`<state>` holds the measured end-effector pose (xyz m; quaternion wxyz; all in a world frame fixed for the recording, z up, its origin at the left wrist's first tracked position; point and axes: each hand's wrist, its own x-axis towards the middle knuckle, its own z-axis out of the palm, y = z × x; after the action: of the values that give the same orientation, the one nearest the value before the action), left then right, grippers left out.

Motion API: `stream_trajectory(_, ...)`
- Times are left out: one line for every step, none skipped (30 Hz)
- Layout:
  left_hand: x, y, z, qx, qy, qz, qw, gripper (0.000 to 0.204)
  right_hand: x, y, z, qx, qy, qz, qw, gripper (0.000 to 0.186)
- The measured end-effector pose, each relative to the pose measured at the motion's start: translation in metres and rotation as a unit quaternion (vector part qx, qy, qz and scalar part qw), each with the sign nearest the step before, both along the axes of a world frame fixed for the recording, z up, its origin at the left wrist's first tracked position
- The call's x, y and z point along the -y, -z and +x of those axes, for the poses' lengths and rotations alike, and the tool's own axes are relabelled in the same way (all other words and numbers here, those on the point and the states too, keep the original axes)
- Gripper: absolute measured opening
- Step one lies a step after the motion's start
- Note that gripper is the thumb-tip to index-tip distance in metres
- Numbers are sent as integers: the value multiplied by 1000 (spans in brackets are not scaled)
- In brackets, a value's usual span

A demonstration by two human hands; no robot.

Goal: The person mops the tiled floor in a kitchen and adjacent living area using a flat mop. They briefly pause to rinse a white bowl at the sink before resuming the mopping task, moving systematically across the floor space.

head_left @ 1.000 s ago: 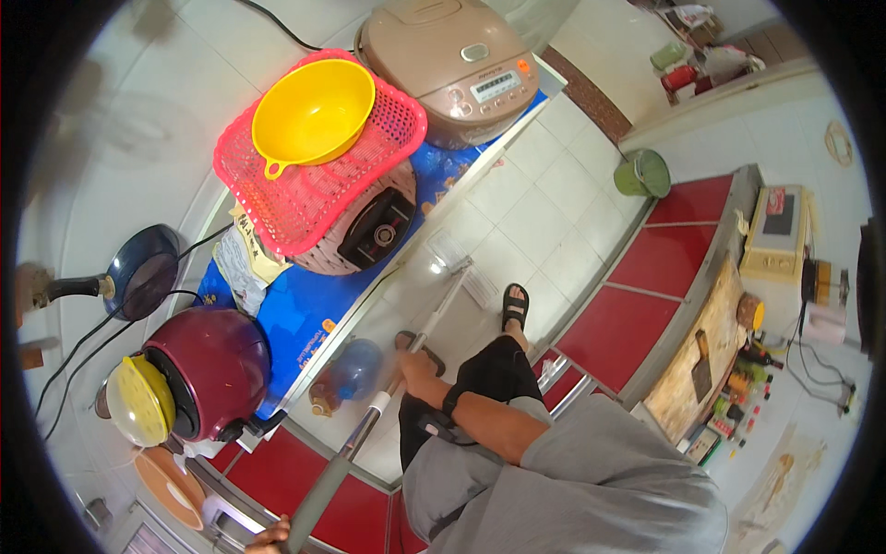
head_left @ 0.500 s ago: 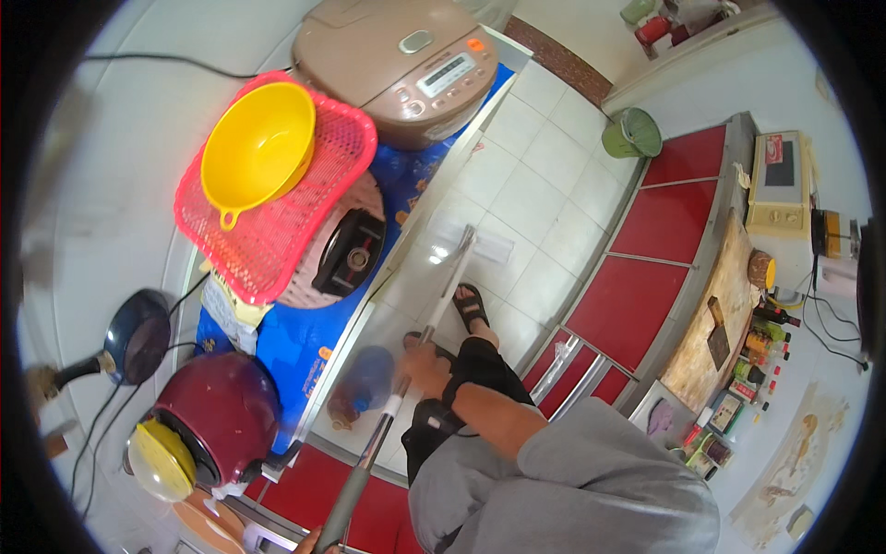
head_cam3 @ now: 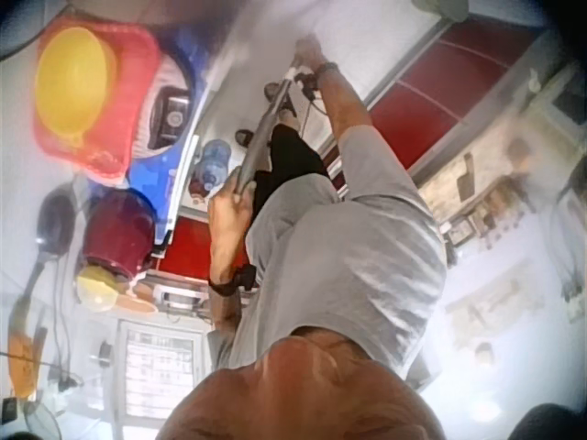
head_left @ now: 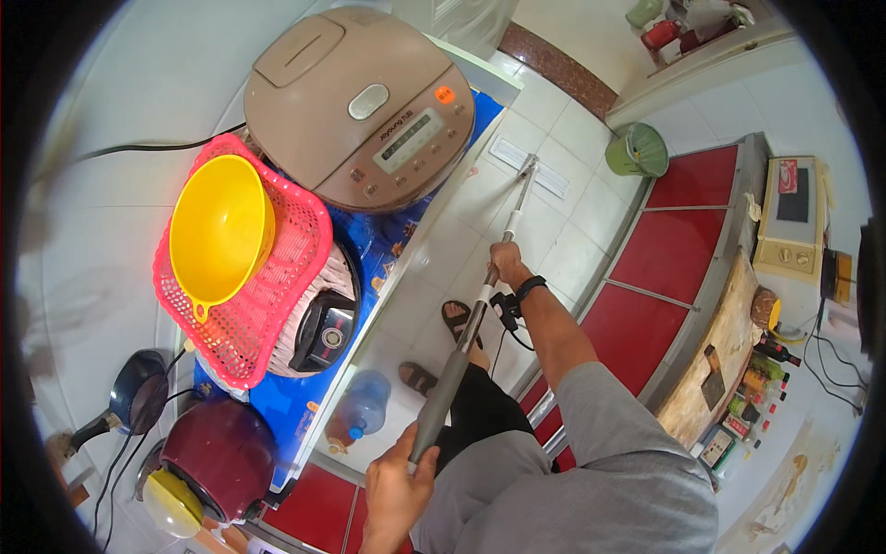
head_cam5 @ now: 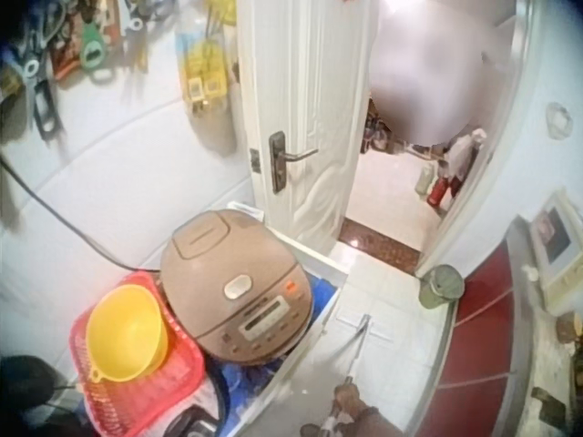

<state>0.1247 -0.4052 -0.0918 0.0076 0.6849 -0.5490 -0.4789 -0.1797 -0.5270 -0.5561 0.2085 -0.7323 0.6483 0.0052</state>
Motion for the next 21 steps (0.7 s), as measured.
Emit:
stream_trajectory(4, -2, -3, -12, 8, 1, 1000, 40, -3, 15, -14, 21, 31, -1, 999, 17)
stream_trajectory(3, -3, -2, -31, 13, -11, 999, 42, -10, 22, -23, 44, 57, 1, 997, 17)
stream_trajectory(-7, -1, 1, -21, 20, -18, 999, 43, -13, 16, -14, 27, 52, -21, 998, 17)
stream_trajectory(-22, 1, 9, -11, 28, -25, 999, 43, -20, 0, 7, 12, 48, -42, 998, 16)
stream_trajectory(-37, -1, 20, -4, 43, -34, 998, 44, -32, -13, 27, -7, 50, -66, 997, 17)
stream_trajectory(-46, -13, 32, -26, 45, -35, 998, 42, -54, -1, 36, 104, 202, -24, 974, 17)
stream_trajectory(-55, -27, 47, -43, 46, -35, 997, 41, -77, 4, 54, 169, 308, 15, 936, 17)
stream_trajectory(-68, -37, 66, -60, 47, -36, 996, 40, -98, 8, 72, 229, 415, 36, 880, 18)
stream_trajectory(-94, -36, 93, -47, 59, -32, 997, 41, -120, 1, 102, 242, 478, 64, 842, 20)
stream_trajectory(-132, -33, 126, -27, 53, -27, 998, 41, -134, -29, 140, 310, 524, 109, 786, 22)
stream_trajectory(-177, -31, 166, -43, -22, 45, 998, 43, -147, -77, 177, 371, 563, 155, 722, 23)
stream_trajectory(-200, -32, 197, -68, -70, 118, 988, 45, -177, -94, 209, 386, 585, 160, 695, 22)
stream_trajectory(-198, -50, 202, -73, -116, 140, 981, 46, -212, -91, 244, 388, 585, 160, 694, 21)
stream_trajectory(-191, -84, 203, -78, -160, 166, 970, 47, -242, -86, 274, 395, 582, 164, 691, 19)
stream_trajectory(-190, -112, 207, -79, -206, 192, 956, 47, -274, -72, 300, 398, 504, 156, 751, 18)
stream_trajectory(-200, -128, 223, -64, -215, 198, 954, 48, -304, -60, 321, 385, 372, 131, 834, 16)
stream_trajectory(-214, -140, 247, -48, -224, 201, 952, 48, -328, -53, 340, 361, 249, 90, 894, 15)
stream_trajectory(-230, -146, 268, -36, -239, 201, 949, 49, -347, -50, 356, 363, 205, 73, 906, 14)
stream_trajectory(-244, -150, 281, -38, -224, 193, 955, 49, -360, -53, 382, 335, 242, 59, 909, 22)
stream_trajectory(-256, -154, 292, -41, -209, 185, 959, 49, -369, -50, 394, 342, 290, 59, 892, 25)
stream_trajectory(-255, -158, 291, -44, -193, 177, 964, 50, -375, -50, 406, 349, 337, 56, 873, 28)
